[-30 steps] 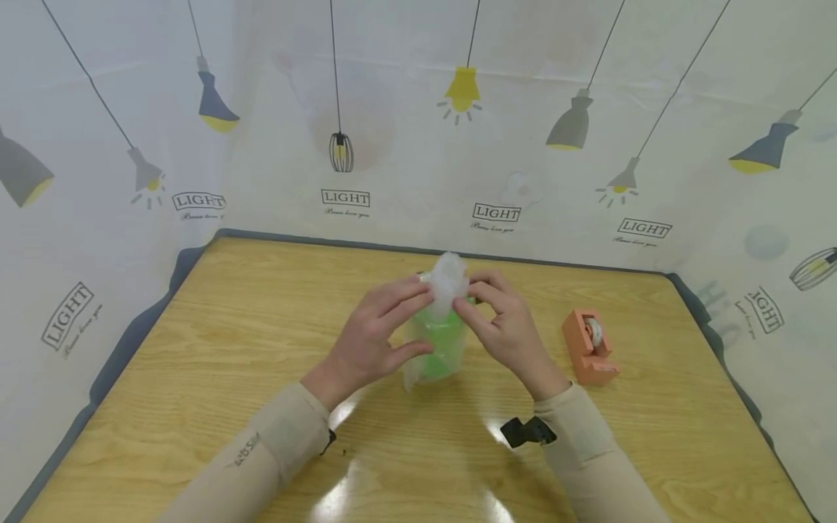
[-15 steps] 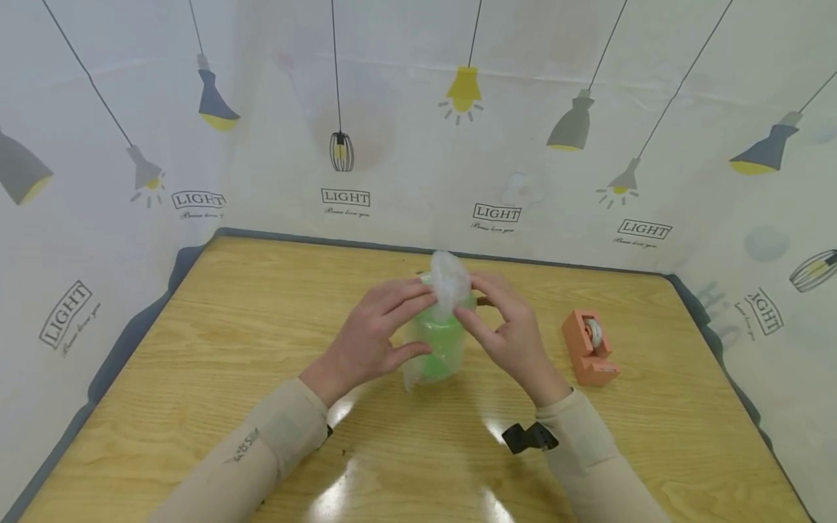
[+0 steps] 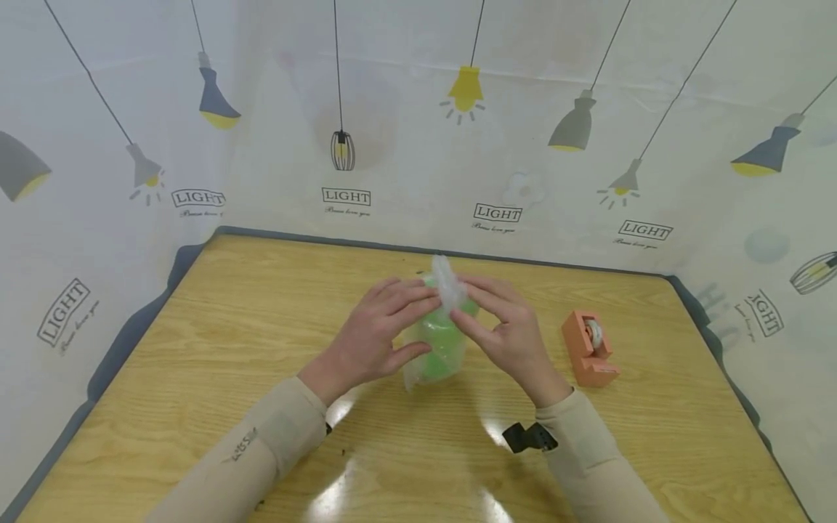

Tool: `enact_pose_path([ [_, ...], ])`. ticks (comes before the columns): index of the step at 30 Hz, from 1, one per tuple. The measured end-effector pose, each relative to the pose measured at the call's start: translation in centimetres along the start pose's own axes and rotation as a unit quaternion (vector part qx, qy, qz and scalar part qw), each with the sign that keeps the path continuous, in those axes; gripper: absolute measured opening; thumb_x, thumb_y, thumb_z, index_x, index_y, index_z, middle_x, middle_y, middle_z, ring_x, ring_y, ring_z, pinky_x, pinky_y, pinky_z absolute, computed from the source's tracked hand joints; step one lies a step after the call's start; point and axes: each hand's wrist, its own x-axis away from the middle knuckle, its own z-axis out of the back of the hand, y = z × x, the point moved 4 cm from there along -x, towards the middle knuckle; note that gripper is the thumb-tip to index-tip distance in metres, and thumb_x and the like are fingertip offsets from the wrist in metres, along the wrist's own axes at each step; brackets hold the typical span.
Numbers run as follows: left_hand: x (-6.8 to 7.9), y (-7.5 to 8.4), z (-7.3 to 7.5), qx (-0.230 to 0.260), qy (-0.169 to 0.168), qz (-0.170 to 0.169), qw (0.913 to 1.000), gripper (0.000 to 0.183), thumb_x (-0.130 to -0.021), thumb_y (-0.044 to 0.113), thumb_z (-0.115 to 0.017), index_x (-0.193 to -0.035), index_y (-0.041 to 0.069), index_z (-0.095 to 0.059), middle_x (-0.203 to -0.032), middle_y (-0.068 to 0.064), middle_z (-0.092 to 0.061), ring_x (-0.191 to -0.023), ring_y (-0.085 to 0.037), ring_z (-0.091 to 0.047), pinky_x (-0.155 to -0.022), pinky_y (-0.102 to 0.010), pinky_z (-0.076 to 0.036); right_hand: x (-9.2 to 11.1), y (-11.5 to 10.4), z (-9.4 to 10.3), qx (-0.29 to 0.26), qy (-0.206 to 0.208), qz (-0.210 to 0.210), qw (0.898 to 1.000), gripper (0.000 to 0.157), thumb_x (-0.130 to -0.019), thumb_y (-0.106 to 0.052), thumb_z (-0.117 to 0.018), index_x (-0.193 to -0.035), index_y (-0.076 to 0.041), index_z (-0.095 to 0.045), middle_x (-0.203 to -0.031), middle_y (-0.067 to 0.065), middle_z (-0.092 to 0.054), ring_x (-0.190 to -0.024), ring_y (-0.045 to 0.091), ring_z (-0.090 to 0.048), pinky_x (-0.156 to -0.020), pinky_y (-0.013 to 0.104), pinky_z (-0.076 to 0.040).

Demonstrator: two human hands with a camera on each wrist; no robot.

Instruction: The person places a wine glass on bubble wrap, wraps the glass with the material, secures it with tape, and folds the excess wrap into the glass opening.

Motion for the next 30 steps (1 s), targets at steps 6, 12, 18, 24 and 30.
enact_pose_path([
  [6, -0.3, -0.1, 0.3, 0.018, 0.0, 0.0, 0.9998, 0.066, -0.083, 0.023, -0.088, -0.14, 0.006, -0.059, -0.141, -0.009, -0.063, -0.135, -0.029, -0.055, -0.117, -0.053, -0.04, -0.3, -0.2, -0.1, 0.028, 0.01, 0.023, 0.999, 0.033, -0.084, 0.0, -0.079, -0.117, 0.003, -0.076, -0.119, 0.017, -0.074, -0.106, 0.035, -0.067, -0.087, 0.05, -0.057],
  [12, -0.6, -0.2, 0.6, 0.03, 0.02, 0.009, 0.9993, 0.081, -0.077, 0.022, -0.092, -0.144, 0.003, -0.05, -0.14, -0.013, -0.06, -0.129, -0.03, -0.057, -0.112, -0.049, -0.046, -0.3, -0.2, -0.3, 0.05, 0.002, 0.045, 0.998, 0.03, -0.085, -0.002, -0.076, -0.114, 0.003, -0.077, -0.114, 0.016, -0.075, -0.101, 0.035, -0.066, -0.082, 0.05, -0.058],
  [18, -1.0, -0.5, 0.7, 0.018, 0.028, 0.003, 0.9994, 0.094, -0.074, 0.027, -0.094, -0.151, 0.001, -0.046, -0.155, -0.015, -0.047, -0.143, -0.034, -0.045, -0.118, -0.048, -0.04, -0.4, -0.3, -0.2, 0.057, -0.02, 0.047, 0.997, 0.028, -0.087, -0.004, -0.075, -0.113, 0.003, -0.077, -0.114, 0.017, -0.074, -0.102, 0.036, -0.065, -0.08, 0.051, -0.058],
  [24, -1.4, -0.7, 0.8, 0.018, -0.003, 0.006, 0.9998, 0.097, -0.076, 0.032, -0.092, -0.154, 0.003, -0.044, -0.162, -0.015, -0.04, -0.151, -0.034, -0.035, -0.123, -0.051, -0.031, -0.6, -0.5, -0.2, 0.061, -0.048, 0.047, 0.996, 0.027, -0.089, -0.005, -0.074, -0.114, 0.003, -0.076, -0.116, 0.017, -0.074, -0.105, 0.036, -0.063, -0.084, 0.051, -0.057],
  [30, -1.4, -0.6, 0.5, 0.033, -0.029, 0.016, 0.9989, 0.095, -0.074, 0.024, -0.093, -0.154, 0.006, -0.045, -0.161, -0.011, -0.043, -0.152, -0.031, -0.035, -0.126, -0.048, -0.027, -0.6, -0.5, -0.2, 0.074, -0.074, 0.048, 0.993, 0.03, -0.09, -0.004, -0.073, -0.119, 0.002, -0.075, -0.119, 0.017, -0.073, -0.107, 0.034, -0.061, -0.084, 0.05, -0.055],
])
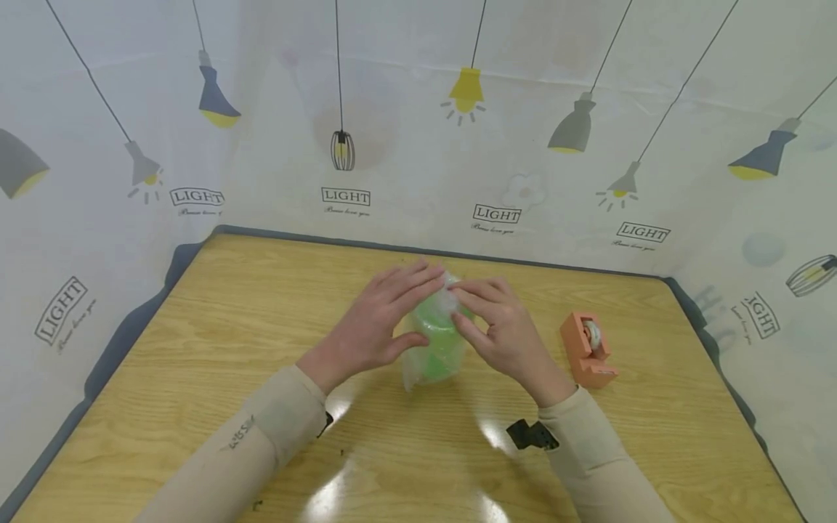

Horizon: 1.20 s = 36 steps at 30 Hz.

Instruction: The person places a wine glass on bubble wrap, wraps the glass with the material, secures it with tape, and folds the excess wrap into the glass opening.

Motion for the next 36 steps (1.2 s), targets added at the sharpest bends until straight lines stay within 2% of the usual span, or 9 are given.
enact_pose_path([
  [4, -0.09, 0.26, -0.14, 0.018, -0.003, -0.001, 0.9998, 0.091, -0.074, 0.018, -0.093, -0.152, 0.006, -0.047, -0.159, -0.009, -0.046, -0.15, -0.029, -0.037, -0.125, -0.048, -0.029, 0.11, 0.01, 0.09, 0.006, -0.012, 0.006, 1.0, 0.032, -0.092, -0.007, -0.07, -0.123, 0.002, -0.073, -0.121, 0.017, -0.072, -0.109, 0.034, -0.06, -0.086, 0.051, -0.056],
  [7, -0.07, 0.34, -0.17, 0.022, 0.001, -0.002, 0.9998, 0.089, -0.075, 0.017, -0.093, -0.151, 0.005, -0.049, -0.157, -0.01, -0.049, -0.149, -0.029, -0.039, -0.124, -0.048, -0.032, 0.19, 0.0, 0.2, -0.001, -0.017, 0.008, 1.0, 0.03, -0.101, -0.016, -0.064, -0.124, 0.001, -0.073, -0.123, 0.017, -0.071, -0.11, 0.034, -0.059, -0.086, 0.051, -0.055],
  [11, -0.06, 0.4, -0.15, 0.025, 0.008, -0.006, 0.9996, 0.086, -0.075, 0.018, -0.092, -0.149, 0.004, -0.051, -0.154, -0.01, -0.051, -0.147, -0.03, -0.042, -0.123, -0.046, -0.034, 0.21, -0.02, 0.36, -0.01, -0.013, 0.008, 1.0, 0.035, -0.108, -0.027, -0.056, -0.122, 0.0, -0.073, -0.123, 0.017, -0.071, -0.107, 0.033, -0.06, -0.082, 0.049, -0.055],
  [16, -0.01, 0.48, -0.05, 0.025, 0.017, -0.011, 0.9995, 0.081, -0.076, 0.019, -0.092, -0.146, 0.004, -0.055, -0.151, -0.011, -0.055, -0.144, -0.031, -0.047, -0.122, -0.044, -0.036, 0.25, -0.02, 0.53, 0.0, 0.009, 0.011, 1.0, 0.043, -0.109, -0.034, -0.053, -0.12, 0.002, -0.074, -0.118, 0.019, -0.07, -0.103, 0.033, -0.064, -0.079, 0.048, -0.058],
  [20, 0.15, 0.49, -0.03, 0.021, 0.02, -0.012, 0.9995, 0.076, -0.076, 0.018, -0.092, -0.143, 0.003, -0.058, -0.148, -0.012, -0.057, -0.141, -0.031, -0.05, -0.122, -0.043, -0.036, 0.42, 0.11, 0.55, -0.013, 0.031, 0.003, 0.999, 0.049, -0.107, -0.04, -0.054, -0.119, 0.005, -0.07, -0.114, 0.02, -0.066, -0.097, 0.031, -0.067, -0.074, 0.045, -0.063],
  [24, 0.29, 0.48, -0.09, 0.021, 0.018, -0.013, 0.9996, 0.074, -0.078, 0.017, -0.091, -0.142, 0.003, -0.058, -0.148, -0.012, -0.057, -0.14, -0.031, -0.051, -0.122, -0.042, -0.036, 0.54, 0.18, 0.59, -0.035, 0.042, -0.006, 0.998, 0.035, -0.104, -0.033, -0.062, -0.111, 0.0, -0.066, -0.111, 0.015, -0.063, -0.095, 0.029, -0.069, -0.071, 0.038, -0.065],
  [29, 0.42, 0.53, -0.01, 0.013, 0.018, -0.02, 0.9995, 0.073, -0.078, 0.019, -0.091, -0.142, 0.003, -0.059, -0.146, -0.012, -0.058, -0.138, -0.031, -0.052, -0.12, -0.045, -0.039, 0.37, -0.17, 0.67, -0.035, 0.047, 0.012, 0.998, 0.012, -0.097, -0.012, -0.073, -0.103, -0.002, -0.071, -0.105, 0.012, -0.067, -0.09, 0.024, -0.07, -0.072, 0.036, -0.065],
  [32, 0.5, 0.53, -0.06, -0.007, 0.01, -0.025, 0.9996, 0.072, -0.081, 0.022, -0.089, -0.143, 0.004, -0.058, -0.146, -0.011, -0.058, -0.138, -0.029, -0.052, -0.12, -0.048, -0.038, 0.27, -0.3, 0.66, -0.023, 0.048, 0.026, 0.998, 0.012, -0.089, -0.001, -0.079, -0.1, -0.002, -0.074, -0.103, 0.012, -0.07, -0.089, 0.024, -0.07, -0.073, 0.038, -0.063],
  [36, 0.57, 0.51, -0.18, -0.033, -0.003, -0.032, 0.9989, 0.067, -0.084, 0.025, -0.087, -0.142, 0.004, -0.059, -0.146, -0.01, -0.059, -0.139, -0.028, -0.051, -0.122, -0.05, -0.035, 0.25, -0.34, 0.63, -0.002, 0.04, 0.035, 0.999, 0.014, -0.084, 0.003, -0.082, -0.097, -0.001, -0.077, -0.103, 0.012, -0.072, -0.092, 0.027, -0.069, -0.077, 0.041, -0.061],
])
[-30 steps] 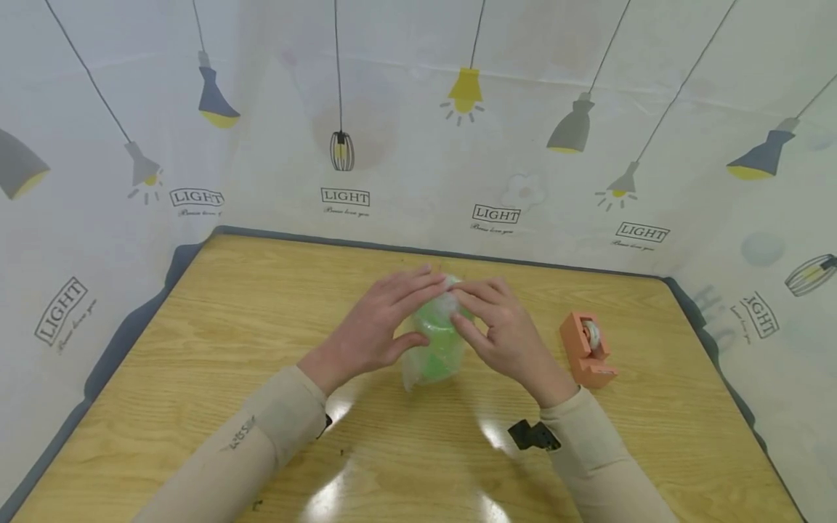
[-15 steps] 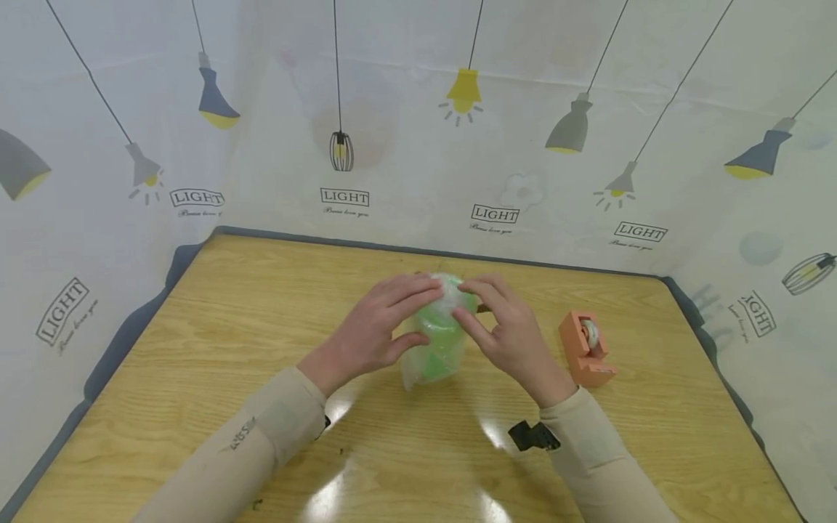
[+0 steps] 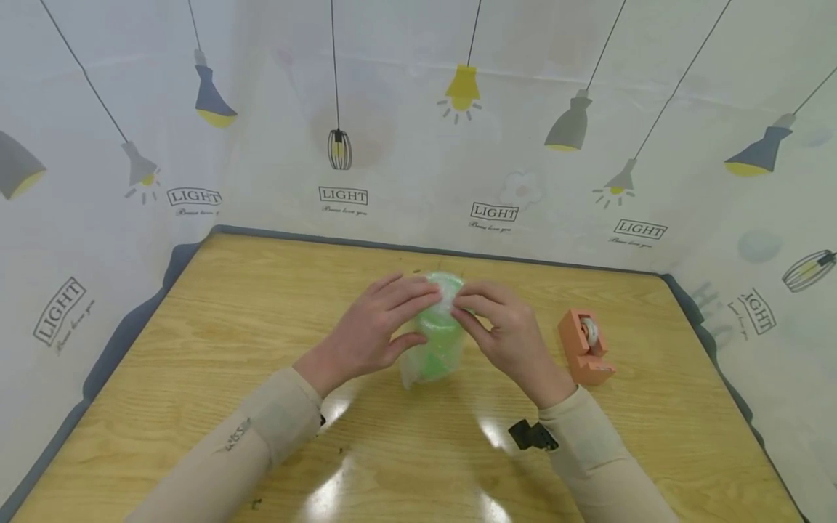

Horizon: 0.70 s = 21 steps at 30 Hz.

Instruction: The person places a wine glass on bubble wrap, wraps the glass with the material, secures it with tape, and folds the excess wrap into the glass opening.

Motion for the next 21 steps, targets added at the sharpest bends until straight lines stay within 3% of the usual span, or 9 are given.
enact_pose_path([
  [12, 0.11, 0.06, -0.31, -0.019, -0.02, 0.002, 0.9996, 0.056, -0.088, 0.027, -0.082, -0.137, 0.007, -0.064, -0.143, -0.007, -0.063, -0.138, -0.028, -0.052, -0.121, -0.058, -0.033, 0.16, -0.29, -0.17, 0.042, -0.056, 0.004, 0.998, 0.008, -0.088, -0.007, -0.08, -0.093, -0.002, -0.081, -0.099, 0.012, -0.078, -0.111, 0.038, -0.068, -0.098, 0.052, -0.057],
  [21, -0.24, 0.1, -0.48, -0.026, -0.065, 0.031, 0.997, 0.058, -0.087, 0.033, -0.083, -0.137, 0.011, -0.065, -0.143, -0.002, -0.062, -0.139, -0.026, -0.049, -0.109, -0.06, -0.04, 0.01, -0.31, -0.27, 0.06, -0.079, 0.017, 0.995, 0.015, -0.094, -0.015, -0.072, -0.089, -0.003, -0.081, -0.093, 0.009, -0.078, -0.11, 0.039, -0.067, -0.099, 0.051, -0.056],
])
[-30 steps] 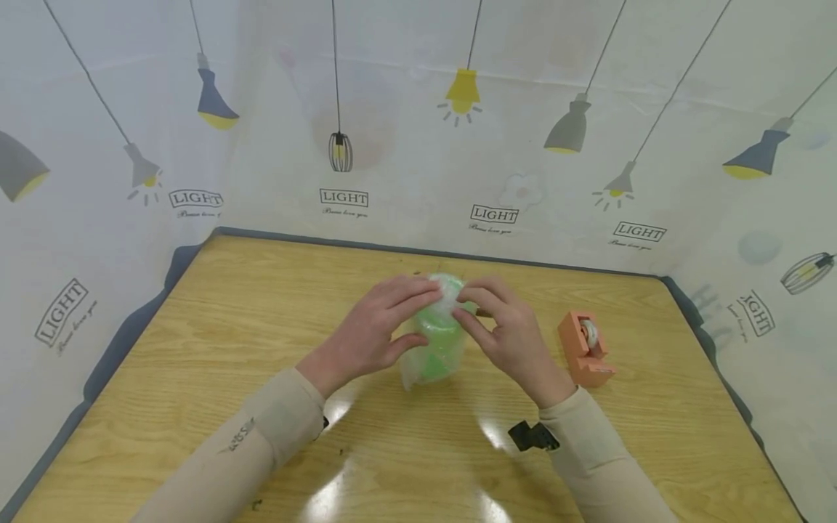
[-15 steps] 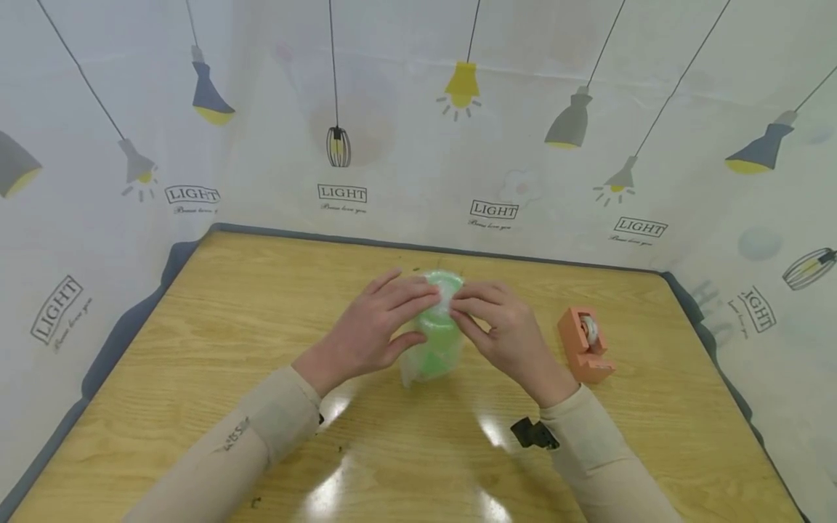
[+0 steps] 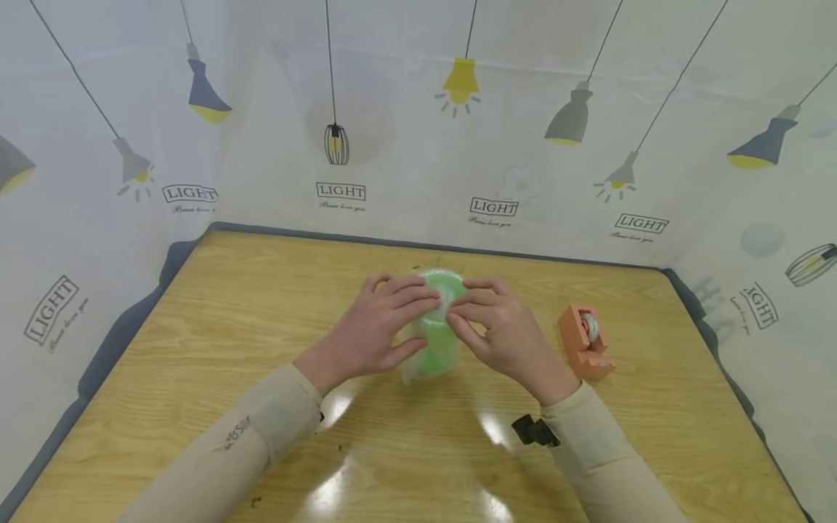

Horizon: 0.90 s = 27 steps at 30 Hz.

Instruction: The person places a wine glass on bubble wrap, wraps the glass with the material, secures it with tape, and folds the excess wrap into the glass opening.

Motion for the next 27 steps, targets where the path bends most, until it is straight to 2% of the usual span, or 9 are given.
enact_pose_path([
  [7, -0.9, 0.0, 0.2, -0.023, -0.053, 0.028, 0.9979, 0.051, -0.085, 0.033, -0.082, -0.132, 0.016, -0.069, -0.137, 0.003, -0.066, -0.136, -0.025, -0.05, -0.109, -0.058, -0.039, -0.3, 0.0, -0.3, 0.008, -0.032, 0.008, 0.999, 0.019, -0.096, -0.018, -0.069, -0.087, -0.005, -0.08, -0.09, 0.008, -0.078, -0.108, 0.038, -0.067, -0.105, 0.052, -0.051],
  [10, -1.3, 0.1, 0.2, -0.033, -0.074, 0.035, 0.9961, 0.047, -0.084, 0.033, -0.081, -0.128, 0.019, -0.071, -0.132, 0.006, -0.069, -0.134, -0.024, -0.05, -0.109, -0.058, -0.039, -0.2, 0.0, -0.5, 0.008, -0.05, 0.003, 0.999, 0.023, -0.098, -0.023, -0.068, -0.092, -0.005, -0.08, -0.094, 0.009, -0.079, -0.113, 0.039, -0.064, -0.105, 0.054, -0.05],
  [14, -1.8, 0.3, 0.3, -0.051, -0.097, 0.046, 0.9929, 0.043, -0.081, 0.035, -0.079, -0.122, 0.021, -0.074, -0.125, 0.009, -0.072, -0.131, -0.023, -0.05, -0.108, -0.056, -0.039, -0.2, 0.0, -0.9, 0.009, -0.077, -0.002, 0.997, 0.03, -0.1, -0.034, -0.066, -0.1, -0.007, -0.08, -0.104, 0.008, -0.079, -0.114, 0.034, -0.064, -0.109, 0.054, -0.046],
  [18, -2.3, 0.5, 0.3, -0.076, -0.116, 0.049, 0.9891, 0.042, -0.079, 0.04, -0.078, -0.117, 0.022, -0.076, -0.12, 0.01, -0.074, -0.131, -0.023, -0.05, -0.108, -0.055, -0.039, -0.2, 0.0, -1.0, 0.008, -0.09, -0.007, 0.996, 0.032, -0.098, -0.039, -0.069, -0.103, -0.009, -0.079, -0.109, 0.006, -0.078, -0.115, 0.033, -0.062, -0.11, 0.053, -0.045],
  [23, -2.6, 0.8, 0.3, -0.088, -0.125, 0.053, 0.9868, 0.04, -0.078, 0.041, -0.079, -0.113, 0.023, -0.077, -0.116, 0.011, -0.075, -0.13, -0.024, -0.051, -0.109, -0.058, -0.04, -0.2, -0.1, -1.0, 0.015, -0.094, -0.01, 0.995, 0.029, -0.093, -0.037, -0.076, -0.099, -0.009, -0.079, -0.105, 0.006, -0.079, -0.117, 0.035, -0.059, -0.11, 0.053, -0.044],
  [27, -2.7, 0.8, 0.5, -0.086, -0.121, 0.054, 0.9874, 0.038, -0.077, 0.039, -0.079, -0.111, 0.022, -0.077, -0.115, 0.01, -0.075, -0.13, -0.025, -0.051, -0.11, -0.058, -0.039, -0.3, -0.1, -1.1, 0.017, -0.094, -0.01, 0.995, 0.028, -0.091, -0.035, -0.078, -0.103, -0.009, -0.079, -0.109, 0.006, -0.078, -0.116, 0.034, -0.061, -0.111, 0.052, -0.043],
])
